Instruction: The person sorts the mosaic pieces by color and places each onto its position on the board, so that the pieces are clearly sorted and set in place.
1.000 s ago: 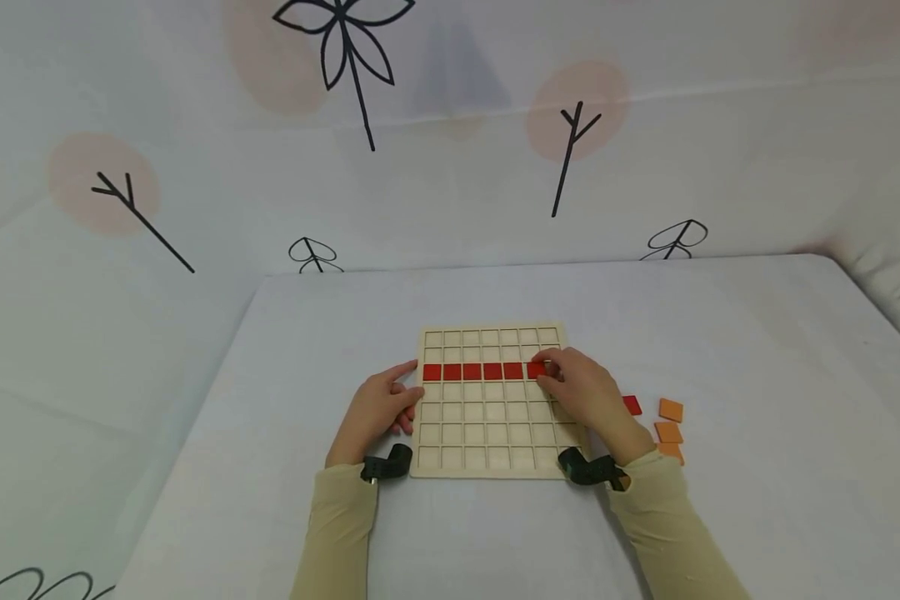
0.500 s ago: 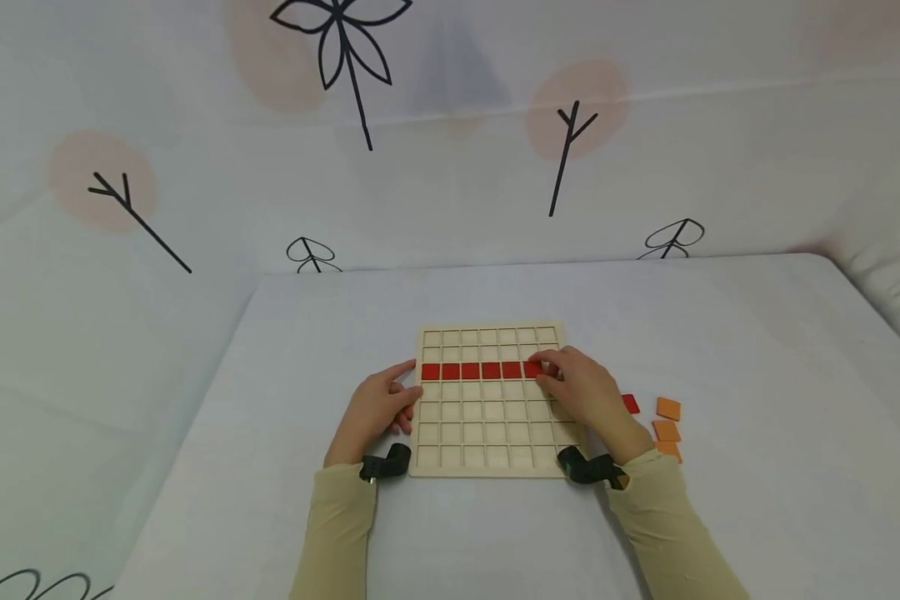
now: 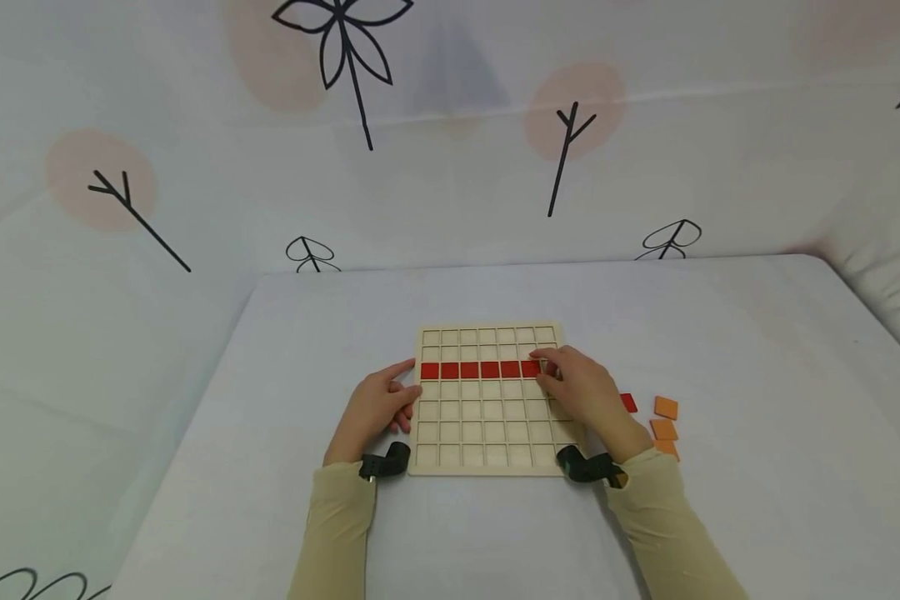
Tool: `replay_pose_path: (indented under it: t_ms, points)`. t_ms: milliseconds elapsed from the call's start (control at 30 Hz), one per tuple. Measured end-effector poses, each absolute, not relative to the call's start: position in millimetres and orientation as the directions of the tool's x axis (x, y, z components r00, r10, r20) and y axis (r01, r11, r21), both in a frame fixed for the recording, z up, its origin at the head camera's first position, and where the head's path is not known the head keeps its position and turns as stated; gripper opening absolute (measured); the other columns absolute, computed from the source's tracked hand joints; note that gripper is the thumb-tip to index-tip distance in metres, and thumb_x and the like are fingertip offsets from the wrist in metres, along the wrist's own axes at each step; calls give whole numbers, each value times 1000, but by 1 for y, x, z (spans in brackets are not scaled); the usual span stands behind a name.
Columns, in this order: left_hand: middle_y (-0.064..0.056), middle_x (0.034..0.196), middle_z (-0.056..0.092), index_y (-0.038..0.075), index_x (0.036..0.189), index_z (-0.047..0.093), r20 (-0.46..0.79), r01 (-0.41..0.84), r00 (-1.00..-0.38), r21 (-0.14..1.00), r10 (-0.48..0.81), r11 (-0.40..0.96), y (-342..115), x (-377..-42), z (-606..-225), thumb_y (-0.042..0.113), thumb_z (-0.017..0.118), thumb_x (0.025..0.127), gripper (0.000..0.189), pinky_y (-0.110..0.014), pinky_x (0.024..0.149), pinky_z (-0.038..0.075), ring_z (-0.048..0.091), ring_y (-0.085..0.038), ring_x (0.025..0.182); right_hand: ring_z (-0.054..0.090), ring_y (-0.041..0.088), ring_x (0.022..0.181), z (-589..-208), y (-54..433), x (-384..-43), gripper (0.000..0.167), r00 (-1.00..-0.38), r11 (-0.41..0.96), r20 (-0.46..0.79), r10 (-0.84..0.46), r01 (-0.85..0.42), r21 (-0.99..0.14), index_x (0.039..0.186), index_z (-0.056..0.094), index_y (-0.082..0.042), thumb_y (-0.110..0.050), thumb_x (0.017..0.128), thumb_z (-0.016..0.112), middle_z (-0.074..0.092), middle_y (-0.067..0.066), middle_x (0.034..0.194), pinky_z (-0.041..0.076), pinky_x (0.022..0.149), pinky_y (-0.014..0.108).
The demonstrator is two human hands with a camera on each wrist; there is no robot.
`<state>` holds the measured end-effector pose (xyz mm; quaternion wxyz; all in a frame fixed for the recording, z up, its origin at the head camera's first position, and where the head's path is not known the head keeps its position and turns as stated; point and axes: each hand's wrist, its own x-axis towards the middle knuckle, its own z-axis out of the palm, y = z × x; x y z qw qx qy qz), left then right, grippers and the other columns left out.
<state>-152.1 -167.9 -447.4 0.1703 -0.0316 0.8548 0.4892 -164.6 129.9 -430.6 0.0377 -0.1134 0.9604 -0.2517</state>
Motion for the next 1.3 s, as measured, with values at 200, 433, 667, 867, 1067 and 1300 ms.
replay_pose_path:
  t_ms: [200, 433, 667, 867, 1067, 1300]
  points:
    - [-9, 63, 59, 26, 135, 39, -330, -227, -937, 824, 114, 520, -168, -152, -448, 29, 60, 86, 54, -31, 47, 48, 60, -22, 49, 46, 15, 69, -428, 133, -165, 37, -967, 821, -34, -253, -196, -537, 119, 55, -11, -15, 83, 62, 53, -1, 82, 37, 58, 28]
    - [-9, 63, 58, 26, 135, 40, -331, -232, -938, 824, 106, 518, -167, -153, -446, 27, 60, 85, 54, -30, 47, 48, 59, -22, 49, 49, 17, 75, -422, 141, -166, 34, -952, 785, -64, -299, -208, -583, 119, 55, -10, -17, 86, 59, 57, 1, 88, 41, 67, 33]
    - [-9, 62, 58, 26, 135, 40, -329, -230, -938, 822, 106, 520, -166, -153, -446, 28, 61, 85, 54, -30, 46, 48, 59, -22, 48, 51, 18, 80, -420, 147, -167, 31, -948, 769, -68, -312, -210, -603, 116, 57, -12, -15, 86, 57, 58, 1, 90, 42, 73, 36]
    - [-7, 62, 58, 26, 135, 40, -340, -242, -937, 800, 83, 549, -166, -153, -449, 29, 61, 84, 55, -28, 45, 46, 58, -21, 47, 53, 19, 84, -422, 155, -168, 31, -949, 769, -94, -300, -183, -613, 117, 56, -13, -15, 86, 56, 59, 2, 92, 43, 75, 37]
    - [-7, 62, 58, 26, 135, 40, -337, -237, -938, 796, 83, 557, -166, -153, -450, 29, 61, 85, 55, -28, 45, 46, 58, -21, 47, 54, 18, 84, -417, 164, -165, 28, -952, 781, -126, -279, -149, -606, 115, 56, -16, -21, 88, 55, 59, 2, 95, 44, 69, 34]
    - [-7, 62, 58, 28, 135, 39, -333, -232, -939, 792, 82, 564, -166, -153, -451, 29, 60, 85, 54, -29, 45, 47, 59, -21, 47, 53, 22, 87, -409, 175, -164, 23, -952, 793, -163, -260, -114, -598, 110, 58, -14, -21, 89, 54, 59, 5, 98, 44, 71, 37]
